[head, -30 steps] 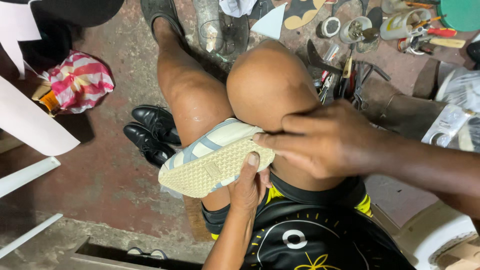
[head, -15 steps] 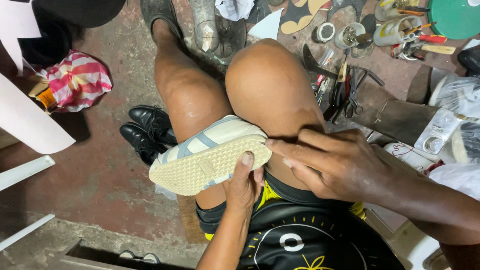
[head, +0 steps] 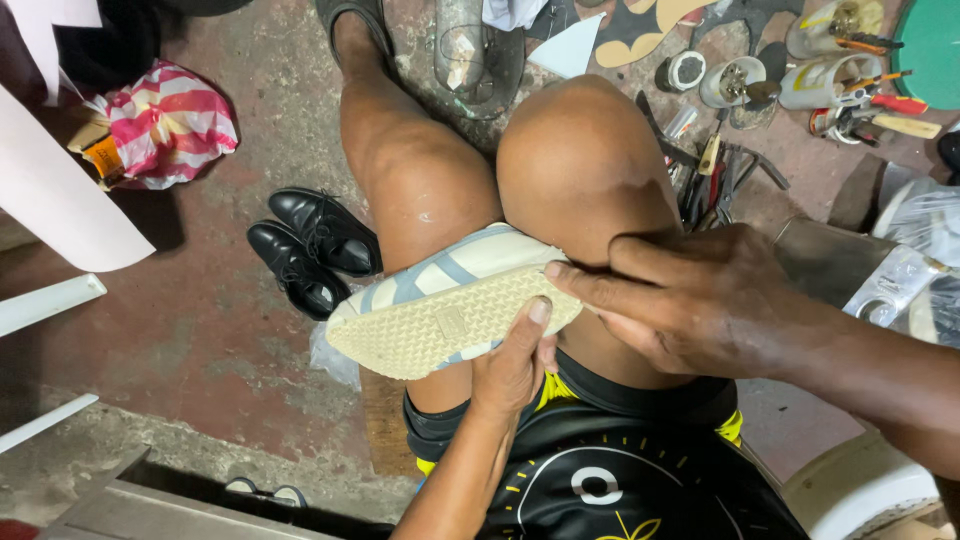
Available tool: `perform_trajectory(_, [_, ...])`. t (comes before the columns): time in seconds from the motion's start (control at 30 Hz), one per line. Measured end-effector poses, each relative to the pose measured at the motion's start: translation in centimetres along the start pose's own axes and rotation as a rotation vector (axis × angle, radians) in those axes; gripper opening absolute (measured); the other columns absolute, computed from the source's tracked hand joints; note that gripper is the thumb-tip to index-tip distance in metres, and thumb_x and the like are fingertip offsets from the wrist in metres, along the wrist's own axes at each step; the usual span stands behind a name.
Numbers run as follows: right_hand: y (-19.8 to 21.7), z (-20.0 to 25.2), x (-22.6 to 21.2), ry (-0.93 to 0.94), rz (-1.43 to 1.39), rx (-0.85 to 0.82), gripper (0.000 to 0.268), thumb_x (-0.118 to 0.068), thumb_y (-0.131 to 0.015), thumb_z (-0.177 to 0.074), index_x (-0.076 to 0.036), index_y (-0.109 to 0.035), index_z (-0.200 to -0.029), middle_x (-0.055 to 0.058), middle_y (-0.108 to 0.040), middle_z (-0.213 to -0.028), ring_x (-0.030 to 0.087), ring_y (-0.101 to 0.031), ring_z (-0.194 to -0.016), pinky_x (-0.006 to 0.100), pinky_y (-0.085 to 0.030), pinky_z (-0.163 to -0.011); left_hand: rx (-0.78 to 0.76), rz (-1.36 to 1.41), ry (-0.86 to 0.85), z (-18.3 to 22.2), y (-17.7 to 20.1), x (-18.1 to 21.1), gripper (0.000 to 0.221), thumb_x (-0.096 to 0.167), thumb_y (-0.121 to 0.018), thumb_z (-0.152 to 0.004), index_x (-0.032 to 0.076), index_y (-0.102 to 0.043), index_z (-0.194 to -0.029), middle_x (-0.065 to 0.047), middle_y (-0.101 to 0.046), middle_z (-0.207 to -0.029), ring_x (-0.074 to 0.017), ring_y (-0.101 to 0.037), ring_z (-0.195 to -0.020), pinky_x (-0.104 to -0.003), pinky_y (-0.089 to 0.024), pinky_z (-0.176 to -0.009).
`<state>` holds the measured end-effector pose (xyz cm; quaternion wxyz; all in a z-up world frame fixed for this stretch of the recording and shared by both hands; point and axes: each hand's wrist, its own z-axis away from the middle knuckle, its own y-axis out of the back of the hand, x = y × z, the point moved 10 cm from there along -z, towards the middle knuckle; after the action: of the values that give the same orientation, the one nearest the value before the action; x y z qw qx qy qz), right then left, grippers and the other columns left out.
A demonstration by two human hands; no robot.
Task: The person scrapes the bottom of a shoe with a small metal tool and then laces the shoe by hand.
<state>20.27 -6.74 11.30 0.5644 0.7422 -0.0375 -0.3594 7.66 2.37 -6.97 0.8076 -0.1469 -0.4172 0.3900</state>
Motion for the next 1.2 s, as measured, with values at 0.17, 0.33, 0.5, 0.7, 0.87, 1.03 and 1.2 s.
perform_trajectory(0.17, [-0.1, -1.3, 1.2, 0.185, -0.051, -0.116, 0.051, -0.02, -0.082, -0.066, -0.022, -0.076, -0.117, -0.003, -0.059, -0.074, 0.017, -0.058, -0.048, 0.033, -0.049, -0.041, -0.054, 0.021, 0.034, -0.2, -0.5, -0.2, 0.032, 0.013, -0.071, -0.097, -0.005, -0.063, -0.122, -0.009, -0.063, -0.083, -0.0129, -0.054, -0.059, -0.025, -0.045, -0.048])
perform_trajectory(0.33, [-0.6, -1.8, 1.4, 0.255, -0.039, -0.157, 0.053, -0.024, -0.083, -0.064, -0.025, -0.077, -0.117, -0.002, -0.059, -0.066, 0.019, -0.057, -0.044, 0.035, -0.046, -0.038, -0.033, 0.041, 0.001, -0.2, -0.4, -0.3, 0.031, 0.012, -0.072, -0.094, -0.004, -0.062, -0.119, -0.008, -0.065, -0.088, -0.0124, -0.053, -0.058, -0.025, -0.046, -0.048])
perform_trajectory(0.5, [-0.9, -1.0, 3.5, 0.034, -0.376, -0.156, 0.047, -0.016, -0.075, -0.076, -0.025, -0.073, -0.122, -0.004, -0.068, -0.073, 0.013, -0.061, -0.05, 0.029, -0.052, -0.047, -0.057, 0.003, -0.002, -0.4, -0.7, -0.6, 0.029, 0.013, -0.074, -0.093, -0.002, -0.065, -0.117, -0.006, -0.063, -0.085, -0.0104, -0.053, -0.059, -0.024, -0.045, -0.049])
perform_trajectory(0.7, [0.0, 2.8, 5.1, -0.27, -0.546, 0.028, 0.036, -0.007, -0.069, -0.084, -0.009, -0.07, -0.12, 0.007, -0.075, -0.096, 0.014, -0.069, -0.068, 0.027, -0.052, -0.062, -0.06, -0.255, -0.056, 0.6, -1.7, 0.7, 0.024, 0.014, -0.08, -0.091, -0.003, -0.07, -0.105, -0.006, -0.065, -0.088, -0.0099, -0.056, -0.063, -0.025, -0.044, -0.049])
perform_trajectory(0.87, [-0.7, 2.8, 2.6, -0.275, -0.783, 0.198, 0.018, -0.004, -0.062, -0.1, -0.003, -0.061, -0.118, 0.009, -0.071, -0.111, 0.014, -0.067, -0.102, 0.027, -0.054, -0.092, -0.095, -0.503, -0.037, 2.0, -2.7, 2.6, 0.033, 0.019, -0.079, -0.086, 0.0, -0.071, -0.111, -0.005, -0.071, -0.095, -0.0098, -0.061, -0.068, -0.024, -0.047, -0.051])
perform_trajectory(1.03, [-1.6, -0.1, 0.2, -0.305, -0.88, 0.177, 0.031, -0.006, -0.072, -0.09, -0.005, -0.056, -0.117, 0.007, -0.074, -0.113, 0.012, -0.069, -0.104, 0.028, -0.056, -0.09, -0.263, -0.727, -0.218, 3.1, -5.0, 4.9, 0.035, 0.022, -0.081, -0.089, -0.001, -0.07, -0.113, -0.005, -0.072, -0.103, -0.0157, -0.068, -0.095, -0.031, -0.057, -0.084])
perform_trajectory(1.2, [-0.5, -1.9, -2.8, -0.185, -0.751, 0.18, 0.038, -0.008, -0.081, -0.085, -0.004, -0.058, -0.115, 0.006, -0.075, -0.109, 0.012, -0.072, -0.101, 0.028, -0.057, -0.089, -0.334, -0.777, -0.259, 4.7, -6.0, 5.9, 0.047, 0.025, -0.079, -0.084, 0.002, -0.063, -0.121, -0.006, -0.069, -0.11, -0.0182, -0.066, -0.103, -0.032, -0.054, -0.092])
